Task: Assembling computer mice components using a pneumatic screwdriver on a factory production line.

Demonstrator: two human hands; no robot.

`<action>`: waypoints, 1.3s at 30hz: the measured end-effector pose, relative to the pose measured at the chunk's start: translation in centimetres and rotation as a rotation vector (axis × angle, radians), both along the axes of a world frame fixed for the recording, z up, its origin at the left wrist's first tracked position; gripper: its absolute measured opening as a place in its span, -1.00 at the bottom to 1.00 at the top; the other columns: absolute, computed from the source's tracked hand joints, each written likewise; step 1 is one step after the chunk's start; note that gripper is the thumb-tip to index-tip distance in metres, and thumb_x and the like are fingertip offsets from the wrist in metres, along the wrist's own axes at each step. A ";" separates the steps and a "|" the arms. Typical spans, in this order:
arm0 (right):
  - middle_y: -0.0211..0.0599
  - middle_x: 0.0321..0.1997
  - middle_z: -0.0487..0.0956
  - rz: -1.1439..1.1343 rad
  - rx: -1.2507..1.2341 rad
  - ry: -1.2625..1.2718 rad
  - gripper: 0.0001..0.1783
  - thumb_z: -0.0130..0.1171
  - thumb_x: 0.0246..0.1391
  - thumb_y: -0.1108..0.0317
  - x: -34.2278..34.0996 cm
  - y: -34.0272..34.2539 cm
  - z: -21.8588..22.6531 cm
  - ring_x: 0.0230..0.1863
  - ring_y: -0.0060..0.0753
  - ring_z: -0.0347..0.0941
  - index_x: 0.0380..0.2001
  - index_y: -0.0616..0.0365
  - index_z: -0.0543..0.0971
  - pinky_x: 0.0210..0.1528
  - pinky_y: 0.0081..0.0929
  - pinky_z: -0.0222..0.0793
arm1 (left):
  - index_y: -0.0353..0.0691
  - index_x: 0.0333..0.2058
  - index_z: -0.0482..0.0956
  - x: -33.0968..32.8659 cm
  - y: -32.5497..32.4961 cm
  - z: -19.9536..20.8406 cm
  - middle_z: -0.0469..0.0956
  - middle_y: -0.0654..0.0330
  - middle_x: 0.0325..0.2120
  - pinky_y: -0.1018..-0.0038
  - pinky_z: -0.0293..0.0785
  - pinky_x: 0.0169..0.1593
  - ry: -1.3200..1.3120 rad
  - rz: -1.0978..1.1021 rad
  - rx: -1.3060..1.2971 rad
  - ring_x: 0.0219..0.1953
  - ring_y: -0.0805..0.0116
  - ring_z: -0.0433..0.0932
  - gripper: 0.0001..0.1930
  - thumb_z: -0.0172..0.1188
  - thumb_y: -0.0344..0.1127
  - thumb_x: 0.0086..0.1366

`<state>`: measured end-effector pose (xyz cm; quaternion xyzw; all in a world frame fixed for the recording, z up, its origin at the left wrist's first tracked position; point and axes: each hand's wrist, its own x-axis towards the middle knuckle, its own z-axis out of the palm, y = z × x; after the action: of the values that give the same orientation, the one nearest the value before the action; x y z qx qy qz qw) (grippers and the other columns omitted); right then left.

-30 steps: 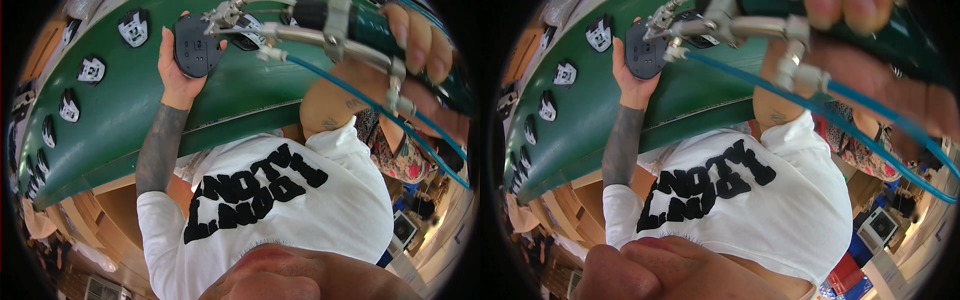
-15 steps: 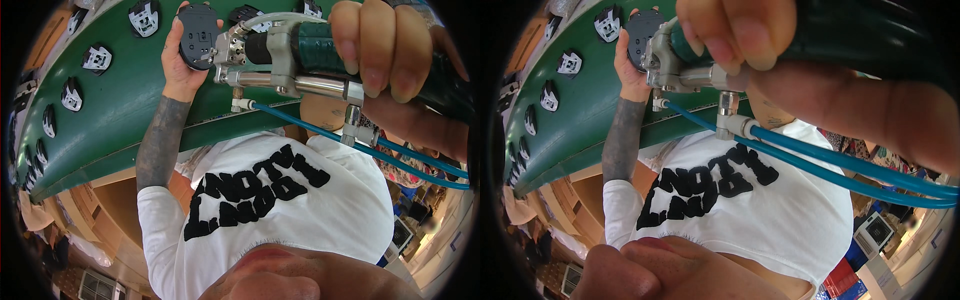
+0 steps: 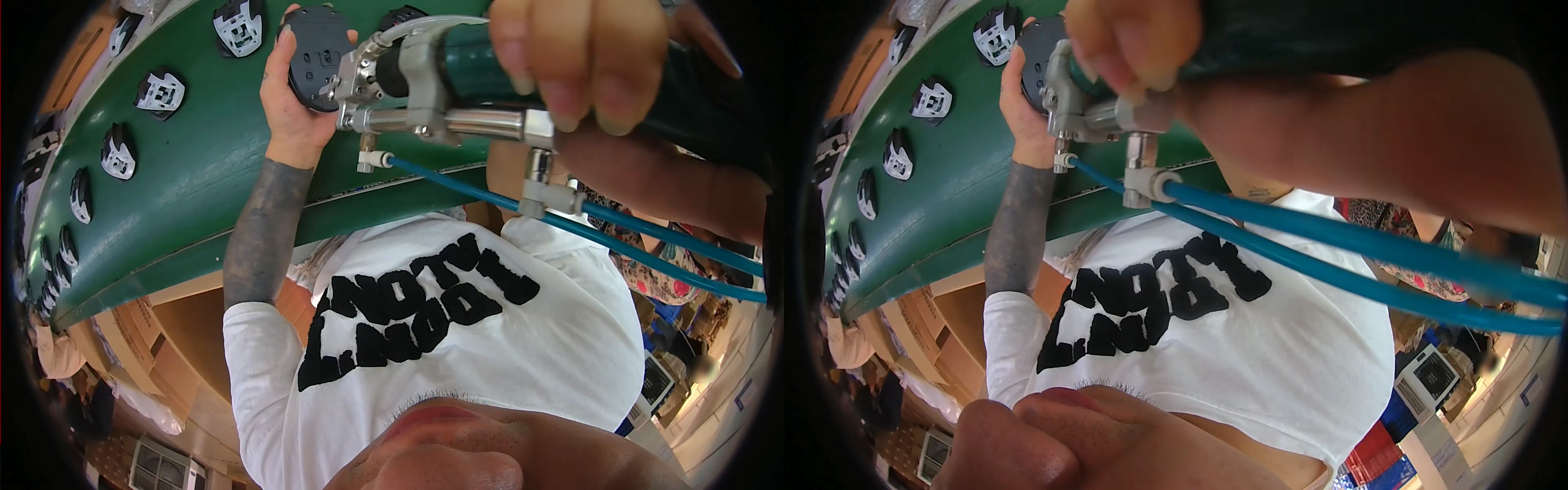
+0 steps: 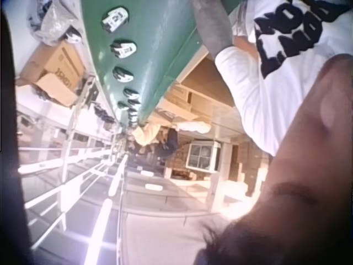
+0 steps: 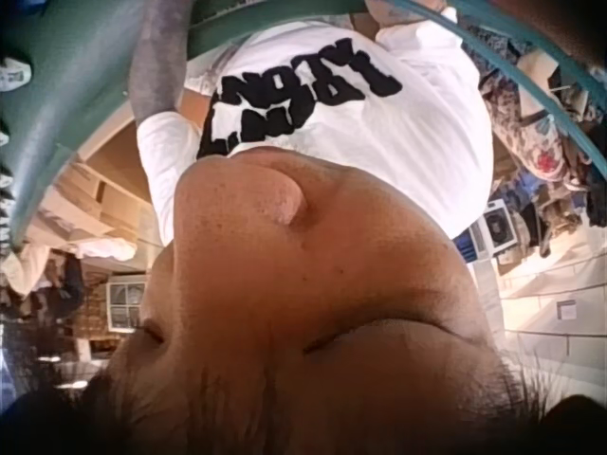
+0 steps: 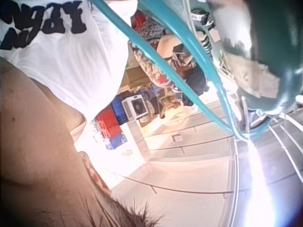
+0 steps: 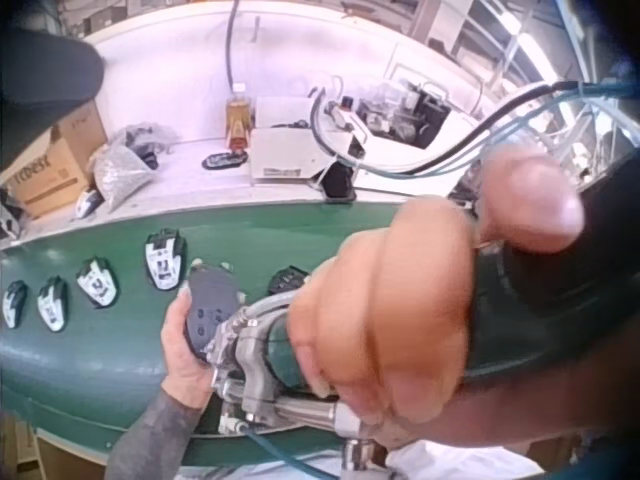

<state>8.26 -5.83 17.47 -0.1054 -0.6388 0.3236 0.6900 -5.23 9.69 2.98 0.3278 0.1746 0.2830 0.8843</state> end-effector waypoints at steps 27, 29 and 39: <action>-0.30 -0.43 0.47 0.088 -0.080 -0.262 -0.74 -0.23 0.32 0.04 1.0 1.9 2.4 -0.44 -0.20 0.42 -0.04 -0.17 0.29 -0.20 -0.25 0.29 | -0.07 0.14 0.33 -1.3 2.3 -0.6 0.33 0.04 0.14 0.04 0.36 0.11 -0.508 -0.279 -0.411 0.09 -0.06 0.38 -0.49 -0.10 0.09 0.35; -0.33 -0.41 0.47 -0.014 -0.164 -0.208 -0.49 -0.20 0.24 -0.21 1.0 1.1 1.9 -0.40 -0.25 0.42 0.05 -0.13 0.30 -0.18 -0.26 0.28 | -0.08 0.14 0.32 -1.1 2.1 0.0 0.35 0.05 0.13 0.02 0.36 0.12 -0.494 -0.275 -0.394 0.09 -0.03 0.38 -0.50 -0.12 0.08 0.36; -0.26 -0.22 0.44 -0.077 -0.215 -0.094 -0.14 0.14 -0.06 -0.36 3.4 -2.6 3.4 -0.23 -0.36 0.33 0.09 0.12 0.35 -0.10 -0.35 0.12 | -0.02 0.23 0.21 -1.4 3.3 0.5 0.33 -0.02 0.11 0.02 0.32 0.19 -0.213 -0.153 -0.108 0.12 0.00 0.37 -0.52 -0.10 -0.04 0.40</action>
<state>11.63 -8.45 20.86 -0.2184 -0.6277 0.3580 0.6559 -6.60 12.97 3.49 0.2600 0.0693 0.2382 0.9332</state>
